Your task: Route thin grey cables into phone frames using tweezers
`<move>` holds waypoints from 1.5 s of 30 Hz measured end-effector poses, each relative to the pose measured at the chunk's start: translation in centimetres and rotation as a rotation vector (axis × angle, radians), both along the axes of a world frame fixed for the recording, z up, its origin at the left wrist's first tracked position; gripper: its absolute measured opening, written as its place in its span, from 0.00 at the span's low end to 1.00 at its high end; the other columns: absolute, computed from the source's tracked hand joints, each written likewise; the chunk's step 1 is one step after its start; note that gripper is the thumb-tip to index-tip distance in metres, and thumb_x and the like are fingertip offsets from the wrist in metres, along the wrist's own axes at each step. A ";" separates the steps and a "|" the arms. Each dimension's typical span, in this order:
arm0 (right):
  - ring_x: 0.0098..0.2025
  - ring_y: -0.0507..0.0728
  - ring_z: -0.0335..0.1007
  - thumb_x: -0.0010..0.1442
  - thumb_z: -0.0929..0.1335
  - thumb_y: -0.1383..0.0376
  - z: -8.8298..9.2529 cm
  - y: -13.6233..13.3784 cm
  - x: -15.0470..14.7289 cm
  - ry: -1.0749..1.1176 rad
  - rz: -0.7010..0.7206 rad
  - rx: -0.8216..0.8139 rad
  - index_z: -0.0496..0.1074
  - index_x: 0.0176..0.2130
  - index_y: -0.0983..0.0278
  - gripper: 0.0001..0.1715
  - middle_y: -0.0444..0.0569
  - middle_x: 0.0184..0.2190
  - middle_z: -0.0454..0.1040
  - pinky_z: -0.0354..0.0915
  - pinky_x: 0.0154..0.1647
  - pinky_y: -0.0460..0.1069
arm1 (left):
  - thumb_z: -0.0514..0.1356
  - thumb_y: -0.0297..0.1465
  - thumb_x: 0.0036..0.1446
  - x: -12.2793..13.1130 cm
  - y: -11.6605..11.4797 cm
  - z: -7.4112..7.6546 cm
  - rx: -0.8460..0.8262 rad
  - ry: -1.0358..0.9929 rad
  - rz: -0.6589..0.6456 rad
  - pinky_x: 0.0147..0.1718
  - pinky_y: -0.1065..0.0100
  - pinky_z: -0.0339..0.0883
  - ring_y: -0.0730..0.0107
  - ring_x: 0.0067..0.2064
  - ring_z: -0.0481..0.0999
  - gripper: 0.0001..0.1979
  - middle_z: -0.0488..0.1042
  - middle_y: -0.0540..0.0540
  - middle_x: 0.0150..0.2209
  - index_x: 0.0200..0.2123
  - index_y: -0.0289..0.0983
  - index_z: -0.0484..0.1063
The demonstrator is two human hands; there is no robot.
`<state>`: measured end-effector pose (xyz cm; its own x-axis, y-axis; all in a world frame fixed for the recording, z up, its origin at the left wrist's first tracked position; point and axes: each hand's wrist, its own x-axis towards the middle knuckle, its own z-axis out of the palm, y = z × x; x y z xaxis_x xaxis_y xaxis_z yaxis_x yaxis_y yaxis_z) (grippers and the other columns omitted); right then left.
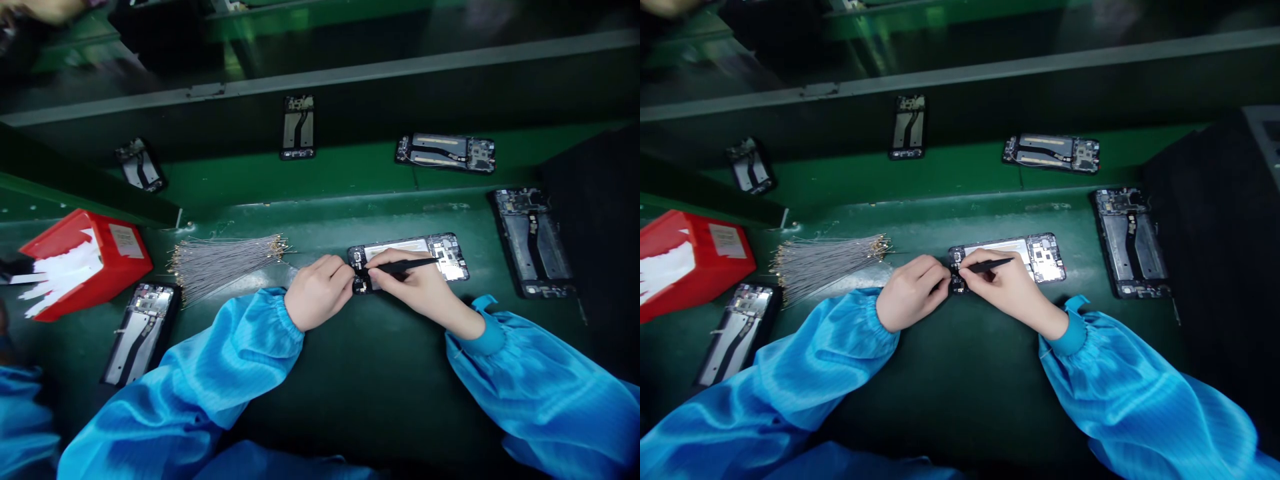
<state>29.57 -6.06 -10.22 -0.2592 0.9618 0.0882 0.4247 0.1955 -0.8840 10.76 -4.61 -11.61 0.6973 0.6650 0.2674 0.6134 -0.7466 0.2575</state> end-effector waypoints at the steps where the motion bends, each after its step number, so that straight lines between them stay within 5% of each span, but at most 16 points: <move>1: 0.31 0.52 0.69 0.55 0.65 0.68 0.0 0.0 0.0 0.000 0.002 0.001 0.72 0.32 0.64 0.05 0.45 0.29 0.74 0.64 0.32 0.47 | 0.49 0.28 0.58 0.0 0.0 0.0 -0.002 0.001 0.000 0.30 0.70 0.65 0.70 0.31 0.67 0.11 0.68 0.46 0.27 0.28 0.34 0.69; 16: 0.28 0.52 0.60 0.59 0.60 0.69 0.3 -0.3 -0.5 -0.132 0.216 0.274 0.66 0.33 0.64 0.06 0.47 0.26 0.65 0.58 0.29 0.48 | 0.48 0.27 0.57 0.2 0.1 0.5 -0.022 0.017 -0.004 0.29 0.71 0.64 0.70 0.30 0.66 0.11 0.67 0.47 0.27 0.27 0.34 0.67; 25: 0.27 0.52 0.59 0.60 0.57 0.69 0.6 -0.5 -1.2 -0.258 0.228 0.329 0.65 0.31 0.64 0.10 0.47 0.24 0.64 0.58 0.29 0.48 | 0.49 0.27 0.56 0.0 0.2 0.7 -0.094 0.014 0.014 0.26 0.73 0.61 0.72 0.28 0.65 0.08 0.65 0.49 0.25 0.27 0.35 0.65; 37: 0.26 0.51 0.61 0.56 0.61 0.70 -0.7 -0.2 -1.5 -0.148 0.184 0.381 0.64 0.28 0.64 0.07 0.44 0.23 0.65 0.59 0.29 0.47 | 0.53 0.26 0.54 0.1 0.6 0.7 -0.177 0.024 0.071 0.28 0.75 0.61 0.75 0.29 0.67 0.05 0.66 0.50 0.26 0.28 0.35 0.67; 41: 0.29 0.52 0.64 0.57 0.59 0.70 -0.1 0.0 1.3 -0.135 0.006 0.372 0.64 0.29 0.62 0.07 0.45 0.26 0.69 0.60 0.29 0.47 | 0.51 0.27 0.57 -1.2 1.1 1.5 -0.195 0.127 -0.019 0.31 0.74 0.63 0.75 0.32 0.69 0.07 0.68 0.48 0.34 0.36 0.36 0.68; 45: 0.23 0.54 0.62 0.55 0.62 0.65 -0.6 -0.2 7.1 -0.440 -0.558 0.360 0.64 0.26 0.62 0.07 0.45 0.19 0.65 0.56 0.26 0.49 | 0.50 0.27 0.59 -1.4 0.4 2.1 -0.024 0.219 -0.238 0.29 0.73 0.60 0.74 0.31 0.66 0.08 0.67 0.49 0.35 0.36 0.39 0.68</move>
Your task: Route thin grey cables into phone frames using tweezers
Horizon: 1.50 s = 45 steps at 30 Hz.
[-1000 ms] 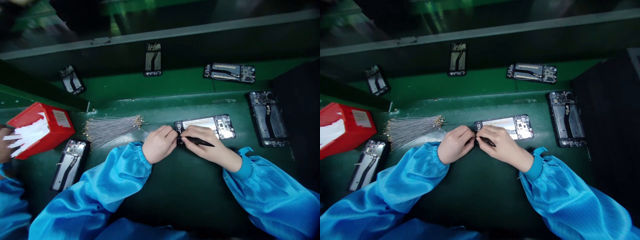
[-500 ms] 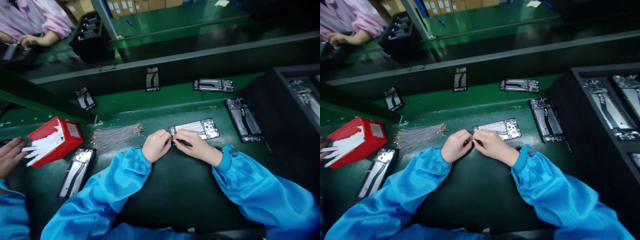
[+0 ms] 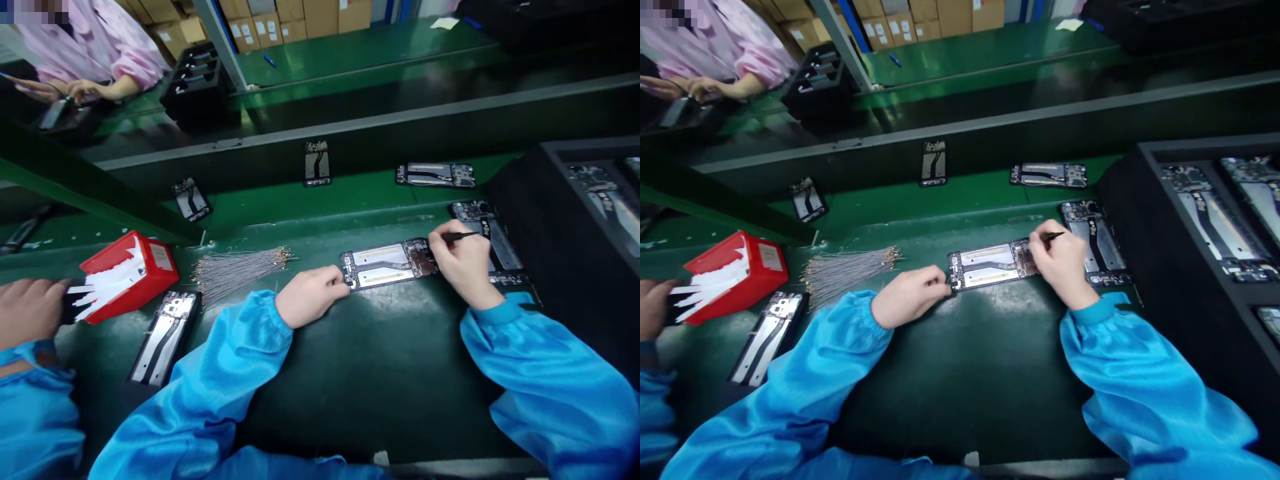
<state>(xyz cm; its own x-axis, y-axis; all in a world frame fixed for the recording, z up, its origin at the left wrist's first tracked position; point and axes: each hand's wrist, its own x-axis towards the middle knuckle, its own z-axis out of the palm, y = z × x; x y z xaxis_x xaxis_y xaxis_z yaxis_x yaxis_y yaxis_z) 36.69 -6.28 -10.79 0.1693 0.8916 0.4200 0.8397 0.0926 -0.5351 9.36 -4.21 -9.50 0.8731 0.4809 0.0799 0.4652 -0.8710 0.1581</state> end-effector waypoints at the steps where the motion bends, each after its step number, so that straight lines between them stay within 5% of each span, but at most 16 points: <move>1: 0.21 0.54 0.60 0.54 0.63 0.65 -0.2 -0.2 1.0 -0.061 -0.058 -0.027 0.64 0.25 0.62 0.07 0.44 0.17 0.64 0.55 0.24 0.49 | 0.49 0.27 0.59 0.3 -0.3 0.1 0.047 0.004 -0.050 0.29 0.72 0.59 0.74 0.31 0.66 0.09 0.66 0.50 0.33 0.32 0.39 0.68; 5: 0.21 0.52 0.61 0.56 0.62 0.64 -0.4 -1.9 1.2 -0.064 0.044 -0.121 0.65 0.25 0.63 0.09 0.44 0.18 0.65 0.55 0.24 0.48 | 0.47 0.27 0.60 1.7 -0.8 0.1 0.128 -0.009 -0.139 0.31 0.70 0.58 0.72 0.32 0.64 0.12 0.66 0.49 0.31 0.29 0.37 0.67; 9: 0.30 0.53 0.66 0.58 0.62 0.64 0.2 -3.3 -1.6 0.280 0.321 -0.192 0.69 0.31 0.63 0.08 0.46 0.27 0.69 0.61 0.31 0.47 | 0.48 0.28 0.60 2.8 -0.7 0.2 0.114 0.004 -0.165 0.31 0.69 0.58 0.70 0.31 0.64 0.11 0.66 0.48 0.30 0.28 0.36 0.67; 12: 0.36 0.53 0.68 0.58 0.64 0.64 0.3 -3.9 -2.7 0.455 0.401 -0.258 0.70 0.37 0.62 0.07 0.47 0.34 0.71 0.63 0.37 0.48 | 0.48 0.28 0.59 3.5 -1.0 0.0 0.085 -0.004 -0.166 0.31 0.68 0.59 0.70 0.31 0.65 0.10 0.66 0.48 0.29 0.30 0.36 0.67; 17: 0.29 0.52 0.70 0.56 0.66 0.63 -0.3 -4.2 -2.6 0.589 0.399 -0.392 0.69 0.40 0.63 0.10 0.46 0.30 0.73 0.66 0.31 0.48 | 0.48 0.29 0.60 4.7 -1.9 -0.4 0.078 -0.076 -0.016 0.28 0.69 0.59 0.71 0.28 0.65 0.10 0.66 0.49 0.27 0.30 0.36 0.67; 21: 0.29 0.53 0.69 0.56 0.65 0.63 -0.1 -4.2 -2.5 0.468 0.385 -0.367 0.70 0.32 0.63 0.06 0.46 0.27 0.72 0.64 0.28 0.47 | 0.49 0.28 0.59 5.0 -2.3 -0.7 0.167 -0.114 0.079 0.25 0.69 0.57 0.72 0.25 0.63 0.11 0.64 0.49 0.23 0.25 0.36 0.66; 45: 0.25 0.51 0.68 0.55 0.67 0.64 0.1 -4.2 -2.7 0.527 0.377 -0.388 0.72 0.32 0.64 0.06 0.47 0.28 0.73 0.64 0.24 0.46 | 0.52 0.26 0.56 4.7 -2.5 -0.8 0.195 -0.137 0.047 0.26 0.69 0.57 0.72 0.26 0.64 0.08 0.65 0.50 0.23 0.25 0.36 0.66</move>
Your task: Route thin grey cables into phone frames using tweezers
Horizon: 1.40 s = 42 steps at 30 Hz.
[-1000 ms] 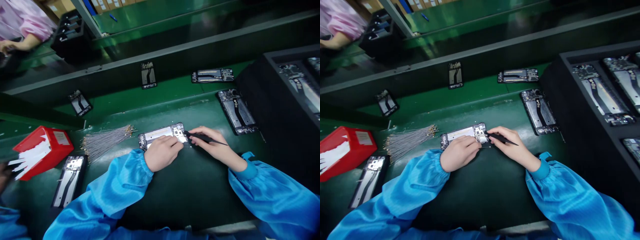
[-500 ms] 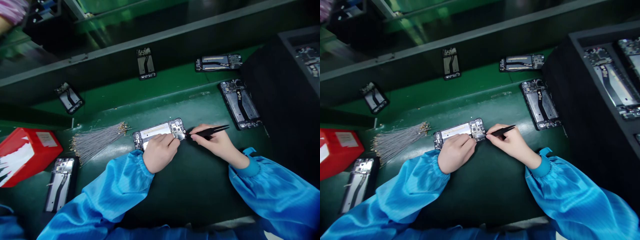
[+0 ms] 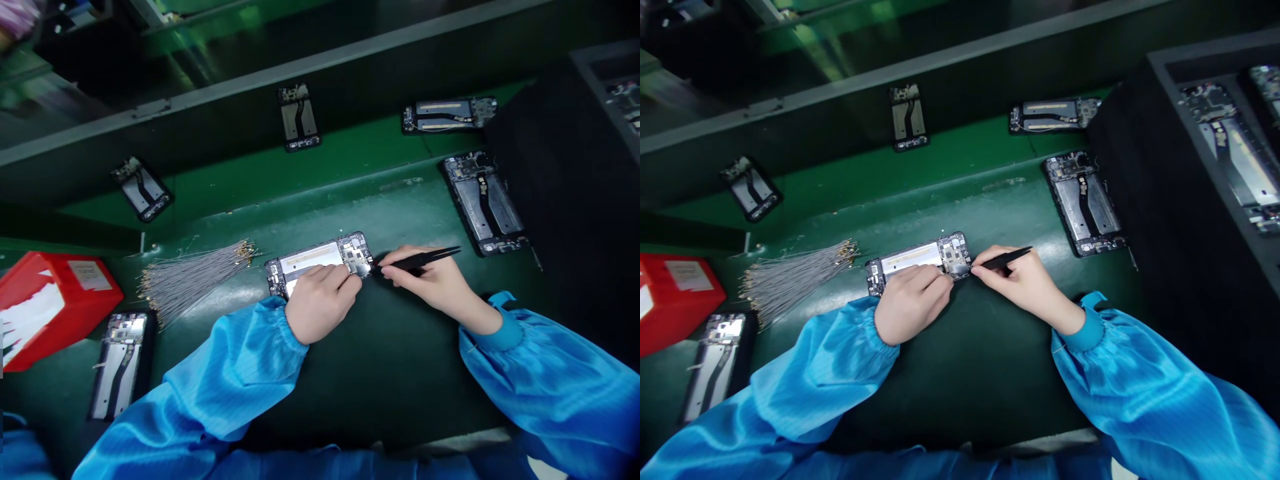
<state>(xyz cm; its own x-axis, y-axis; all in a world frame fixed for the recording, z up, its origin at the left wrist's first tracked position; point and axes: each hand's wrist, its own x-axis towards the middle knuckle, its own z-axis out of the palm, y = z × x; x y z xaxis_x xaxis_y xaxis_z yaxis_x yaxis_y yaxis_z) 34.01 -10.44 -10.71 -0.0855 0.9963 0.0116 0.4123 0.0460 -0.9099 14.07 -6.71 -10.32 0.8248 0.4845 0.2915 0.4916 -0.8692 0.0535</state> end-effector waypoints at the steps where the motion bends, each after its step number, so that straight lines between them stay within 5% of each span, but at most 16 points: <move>1: 0.25 0.51 0.68 0.54 0.67 0.64 0.0 0.0 0.0 0.000 0.005 0.003 0.72 0.33 0.64 0.06 0.47 0.28 0.73 0.64 0.24 0.46 | 0.52 0.26 0.55 0.0 0.0 0.0 -0.001 0.001 0.000 0.26 0.69 0.57 0.71 0.26 0.64 0.08 0.65 0.50 0.23 0.25 0.36 0.66; 15: 0.26 0.51 0.68 0.55 0.67 0.65 -0.2 0.0 0.1 0.002 0.013 0.044 0.72 0.32 0.63 0.04 0.46 0.28 0.72 0.64 0.25 0.46 | 0.52 0.25 0.55 0.0 0.0 -0.2 0.007 -0.019 0.011 0.25 0.69 0.56 0.72 0.25 0.64 0.08 0.64 0.50 0.23 0.24 0.36 0.65; 26: 0.31 0.51 0.67 0.56 0.65 0.71 -0.2 -0.4 -0.5 -0.172 0.196 0.347 0.69 0.33 0.64 0.03 0.47 0.29 0.71 0.64 0.32 0.47 | 0.51 0.26 0.57 0.0 -0.1 -0.5 -0.031 -0.021 0.004 0.26 0.70 0.57 0.72 0.26 0.63 0.10 0.63 0.49 0.23 0.25 0.35 0.66; 33: 0.28 0.50 0.67 0.59 0.64 0.68 0.6 0.5 0.0 -0.115 0.152 0.204 0.69 0.37 0.63 0.05 0.45 0.28 0.71 0.64 0.30 0.45 | 0.48 0.29 0.60 -0.6 2.3 -1.2 -0.023 -0.031 -0.163 0.27 0.71 0.59 0.72 0.27 0.64 0.12 0.64 0.49 0.24 0.28 0.35 0.67; 37: 0.44 0.57 0.66 0.58 0.63 0.67 0.8 2.6 0.0 -0.266 0.248 0.359 0.68 0.42 0.62 0.10 0.51 0.39 0.72 0.63 0.44 0.53 | 0.47 0.29 0.60 -0.7 4.0 -0.7 -0.183 -0.021 -0.255 0.28 0.72 0.61 0.73 0.29 0.66 0.11 0.67 0.49 0.28 0.31 0.35 0.67; 42: 0.55 0.61 0.56 0.54 0.66 0.66 0.5 4.0 -0.1 -0.452 0.391 0.338 0.65 0.44 0.62 0.16 0.55 0.48 0.67 0.58 0.51 0.58 | 0.46 0.29 0.60 0.0 4.1 -0.4 -0.306 -0.043 -0.112 0.28 0.73 0.63 0.74 0.29 0.67 0.11 0.67 0.48 0.29 0.31 0.34 0.66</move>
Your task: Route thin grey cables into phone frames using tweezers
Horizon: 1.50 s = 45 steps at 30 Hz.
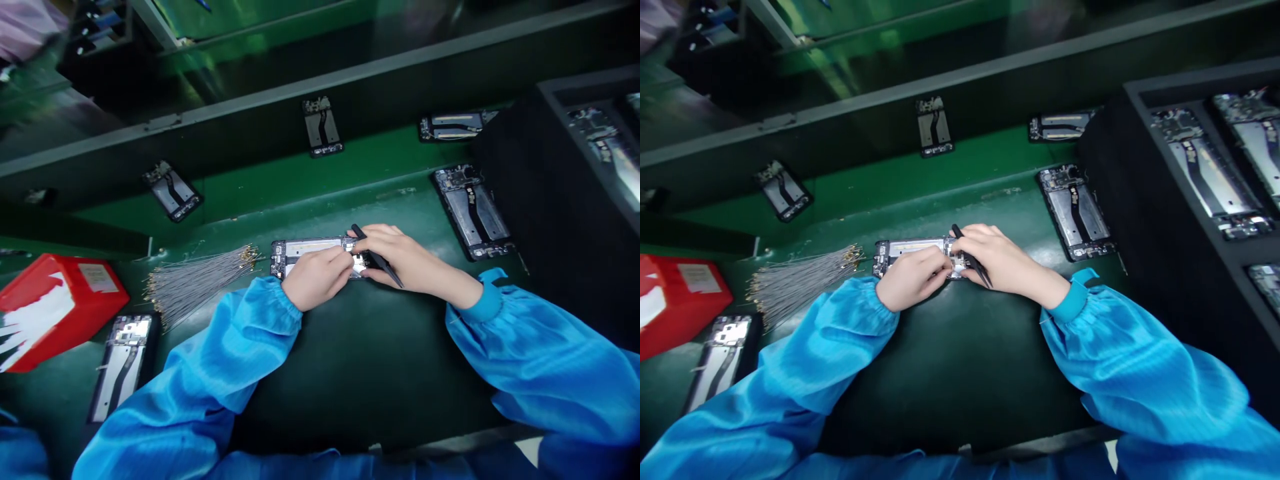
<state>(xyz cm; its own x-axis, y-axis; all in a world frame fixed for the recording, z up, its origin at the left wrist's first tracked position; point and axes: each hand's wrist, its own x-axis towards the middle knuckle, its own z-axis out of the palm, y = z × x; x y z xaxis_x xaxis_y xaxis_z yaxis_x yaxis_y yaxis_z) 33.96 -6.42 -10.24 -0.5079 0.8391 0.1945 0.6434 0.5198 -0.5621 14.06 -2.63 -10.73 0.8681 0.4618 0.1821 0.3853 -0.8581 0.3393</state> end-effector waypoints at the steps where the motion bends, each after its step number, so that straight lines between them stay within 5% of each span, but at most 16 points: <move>1: 0.55 0.61 0.56 0.54 0.66 0.66 0.0 0.0 0.0 -0.017 -0.003 -0.006 0.65 0.44 0.62 0.16 0.55 0.48 0.67 0.58 0.51 0.58 | 0.46 0.29 0.60 0.1 -0.1 0.0 -0.006 -0.003 0.015 0.28 0.73 0.64 0.73 0.29 0.67 0.11 0.67 0.48 0.29 0.31 0.34 0.66; 12: 0.55 0.62 0.52 0.54 0.63 0.69 0.2 -0.6 -0.5 -0.007 -0.020 -0.057 0.62 0.44 0.63 0.16 0.56 0.49 0.63 0.57 0.50 0.59 | 0.47 0.27 0.60 -0.7 -1.6 -0.1 -0.050 -0.074 -0.009 0.29 0.72 0.64 0.74 0.29 0.68 0.13 0.69 0.47 0.29 0.41 0.35 0.69; 23: 0.54 0.62 0.52 0.52 0.65 0.69 0.4 -0.2 -0.3 -0.020 -0.007 -0.118 0.61 0.45 0.63 0.19 0.55 0.49 0.63 0.56 0.51 0.57 | 0.49 0.26 0.58 -1.0 -2.2 -0.3 -0.031 -0.159 -0.033 0.27 0.71 0.60 0.73 0.28 0.67 0.11 0.70 0.48 0.28 0.39 0.33 0.70; 33: 0.47 0.64 0.55 0.47 0.63 0.69 0.6 0.3 -1.3 -0.186 -0.038 -0.093 0.60 0.43 0.62 0.20 0.54 0.45 0.62 0.56 0.42 0.56 | 0.48 0.26 0.59 -0.5 -2.4 0.3 0.230 -0.038 -0.066 0.26 0.68 0.58 0.71 0.28 0.66 0.11 0.68 0.49 0.25 0.36 0.34 0.70; 41: 0.48 0.64 0.53 0.49 0.65 0.67 0.6 0.6 -0.8 -0.159 -0.017 -0.153 0.58 0.44 0.60 0.21 0.53 0.47 0.61 0.55 0.43 0.56 | 0.46 0.26 0.60 -3.3 0.1 -0.2 -0.056 -0.118 -0.136 0.33 0.72 0.64 0.74 0.32 0.66 0.15 0.67 0.47 0.30 0.42 0.37 0.71; 45: 0.49 0.65 0.52 0.49 0.67 0.64 0.8 0.9 -1.0 -0.170 -0.031 -0.169 0.58 0.43 0.61 0.21 0.53 0.47 0.61 0.55 0.44 0.57 | 0.47 0.25 0.59 -3.5 0.2 -0.7 -0.032 -0.120 -0.146 0.31 0.73 0.63 0.74 0.30 0.64 0.16 0.65 0.48 0.29 0.43 0.38 0.72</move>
<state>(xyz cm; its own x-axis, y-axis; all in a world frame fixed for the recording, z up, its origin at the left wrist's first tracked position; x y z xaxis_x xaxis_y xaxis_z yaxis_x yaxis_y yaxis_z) 33.00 -5.55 -9.46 -0.4952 0.8680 -0.0365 0.7503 0.4061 -0.5217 10.53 -2.40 -11.43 0.8995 0.3393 0.2754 0.2123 -0.8900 0.4035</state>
